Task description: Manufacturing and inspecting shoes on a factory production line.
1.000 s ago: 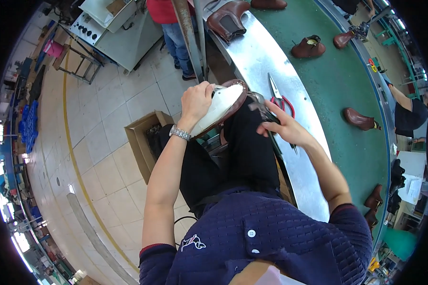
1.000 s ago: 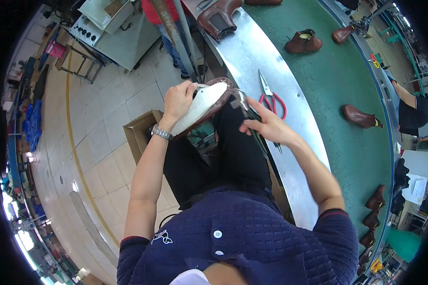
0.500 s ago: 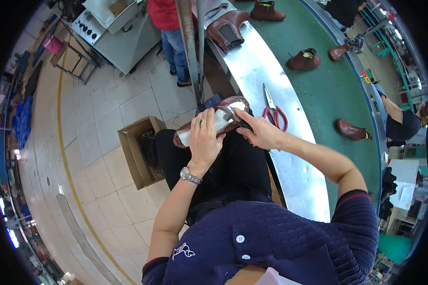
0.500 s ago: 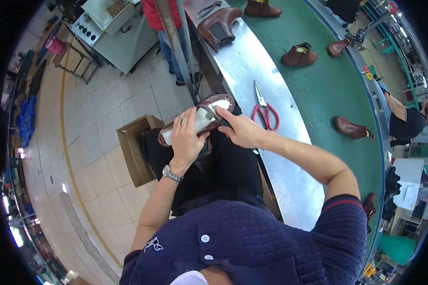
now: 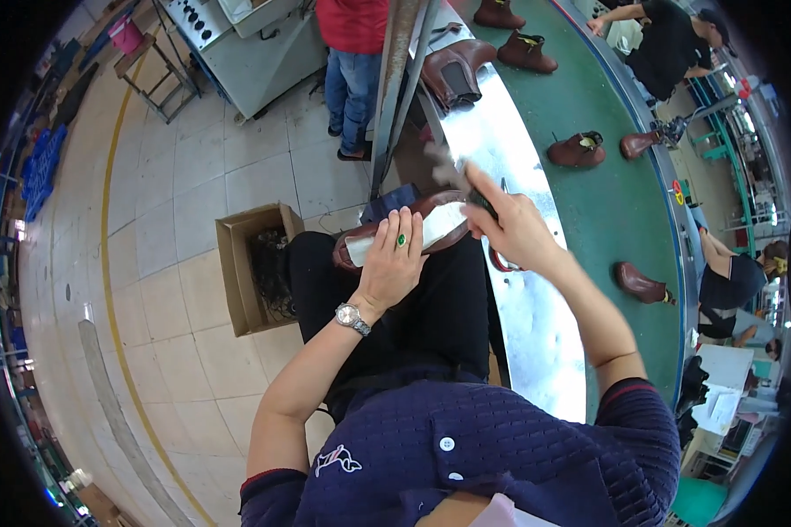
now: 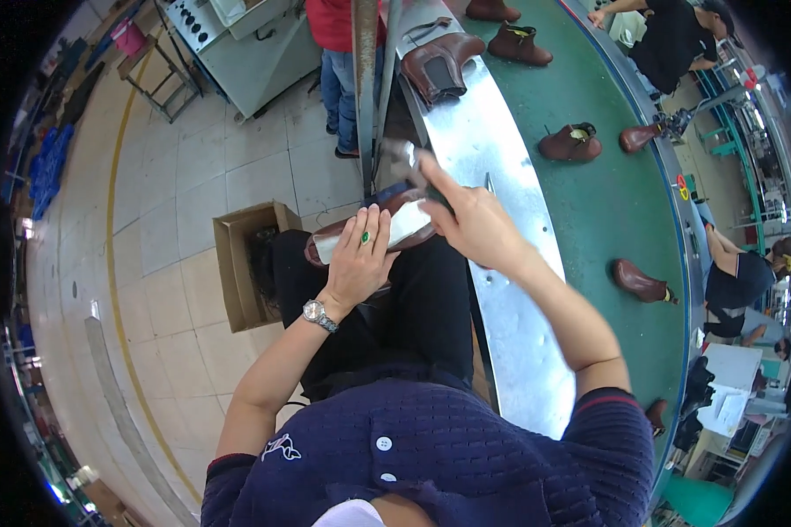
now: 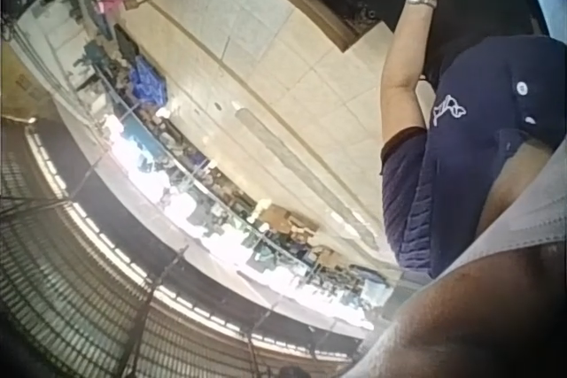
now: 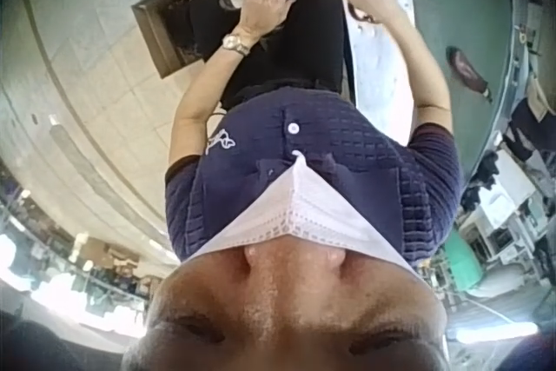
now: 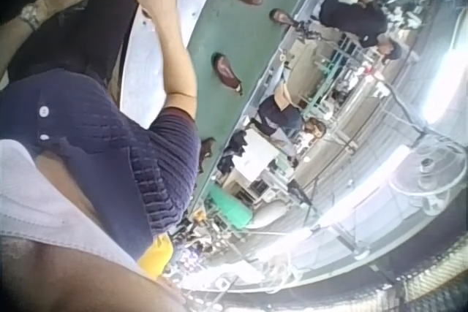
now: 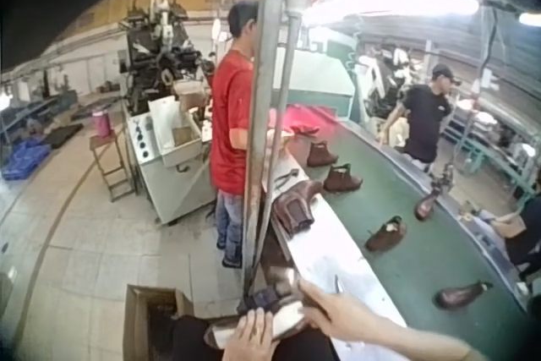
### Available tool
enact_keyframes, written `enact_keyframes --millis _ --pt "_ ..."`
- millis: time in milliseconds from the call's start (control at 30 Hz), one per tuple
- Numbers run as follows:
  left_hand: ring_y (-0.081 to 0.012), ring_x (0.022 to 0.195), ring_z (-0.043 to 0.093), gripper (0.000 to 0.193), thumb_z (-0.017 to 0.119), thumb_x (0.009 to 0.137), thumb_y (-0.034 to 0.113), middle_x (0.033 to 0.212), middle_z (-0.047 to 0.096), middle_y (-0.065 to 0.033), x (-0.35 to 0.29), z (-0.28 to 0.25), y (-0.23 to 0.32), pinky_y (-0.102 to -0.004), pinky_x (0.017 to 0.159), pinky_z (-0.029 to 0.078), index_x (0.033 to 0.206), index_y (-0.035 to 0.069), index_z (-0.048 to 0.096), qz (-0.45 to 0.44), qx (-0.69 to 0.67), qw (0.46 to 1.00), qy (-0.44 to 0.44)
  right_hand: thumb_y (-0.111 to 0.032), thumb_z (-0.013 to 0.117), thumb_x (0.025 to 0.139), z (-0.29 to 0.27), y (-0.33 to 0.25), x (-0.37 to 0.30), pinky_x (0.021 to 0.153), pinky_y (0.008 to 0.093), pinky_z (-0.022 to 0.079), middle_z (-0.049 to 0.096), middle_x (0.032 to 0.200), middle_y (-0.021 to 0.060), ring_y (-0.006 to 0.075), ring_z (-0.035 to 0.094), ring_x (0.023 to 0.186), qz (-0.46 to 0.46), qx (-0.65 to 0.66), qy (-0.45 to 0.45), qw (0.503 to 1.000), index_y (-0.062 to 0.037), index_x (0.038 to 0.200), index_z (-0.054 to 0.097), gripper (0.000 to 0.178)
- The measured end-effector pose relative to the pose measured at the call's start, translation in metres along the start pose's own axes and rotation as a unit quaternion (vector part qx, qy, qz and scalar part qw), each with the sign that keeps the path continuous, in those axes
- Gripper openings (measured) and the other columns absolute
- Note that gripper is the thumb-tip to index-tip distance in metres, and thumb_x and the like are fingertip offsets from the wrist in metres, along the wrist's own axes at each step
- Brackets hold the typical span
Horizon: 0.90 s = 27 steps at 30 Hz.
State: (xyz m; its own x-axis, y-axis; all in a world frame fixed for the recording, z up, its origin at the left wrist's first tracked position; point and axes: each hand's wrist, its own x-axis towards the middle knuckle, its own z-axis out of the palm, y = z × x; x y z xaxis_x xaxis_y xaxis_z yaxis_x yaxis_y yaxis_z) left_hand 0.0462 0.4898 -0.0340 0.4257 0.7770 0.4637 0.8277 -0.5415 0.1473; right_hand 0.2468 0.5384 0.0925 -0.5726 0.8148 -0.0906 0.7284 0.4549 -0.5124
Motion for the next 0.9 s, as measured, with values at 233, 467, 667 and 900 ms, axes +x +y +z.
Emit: enact_keyframes --millis 233,467,667,900 --pt "-0.0377 0.122 0.051 0.068 0.072 0.077 0.024 0.134 0.051 -0.0262 0.0 0.007 -0.003 -0.0439 0.105 0.039 0.131 -0.01 0.048 -0.016 0.006 1.0 0.015 -0.018 0.058 0.094 0.017 0.01 0.01 0.062 0.042 0.051 0.064 0.068 0.0188 0.0366 0.064 0.059 0.077 -0.017 -0.038 0.996 -0.0107 0.148 0.029 0.062" --pt "-0.0381 0.122 0.052 0.064 0.067 0.082 0.028 0.131 0.053 -0.0278 0.003 0.005 -0.002 -0.0433 0.107 0.038 0.129 -0.012 0.05 -0.006 0.034 0.999 -0.003 -0.016 0.053 0.096 0.04 0.024 0.012 0.056 0.0382 0.051 0.062 0.063 0.0147 0.0256 0.063 0.053 0.091 -0.051 -0.015 0.994 -0.0086 0.147 0.032 0.056" --pt "-0.0369 0.122 0.052 0.065 0.073 0.077 0.022 0.132 0.052 -0.0251 0.011 0.004 0.005 -0.0429 0.105 0.04 0.129 -0.01 0.051 -0.02 0.014 1.0 0.008 -0.016 0.055 0.096 0.055 0.042 0.006 0.056 0.0394 0.05 0.062 0.06 0.0149 0.0286 0.064 0.054 0.15 0.097 0.049 0.983 -0.0119 0.147 0.034 0.056" --pt "-0.0387 0.122 0.052 0.062 0.073 0.076 0.019 0.121 0.056 -0.0242 0.009 0.002 0.002 -0.0437 0.104 0.041 0.126 -0.011 0.052 -0.032 -0.005 0.999 0.009 -0.016 0.056 0.093 0.029 0.004 0.016 0.064 0.0483 0.05 0.063 0.068 0.0222 0.0413 0.064 0.065 0.065 0.024 0.073 0.995 -0.0163 0.15 0.025 0.064"
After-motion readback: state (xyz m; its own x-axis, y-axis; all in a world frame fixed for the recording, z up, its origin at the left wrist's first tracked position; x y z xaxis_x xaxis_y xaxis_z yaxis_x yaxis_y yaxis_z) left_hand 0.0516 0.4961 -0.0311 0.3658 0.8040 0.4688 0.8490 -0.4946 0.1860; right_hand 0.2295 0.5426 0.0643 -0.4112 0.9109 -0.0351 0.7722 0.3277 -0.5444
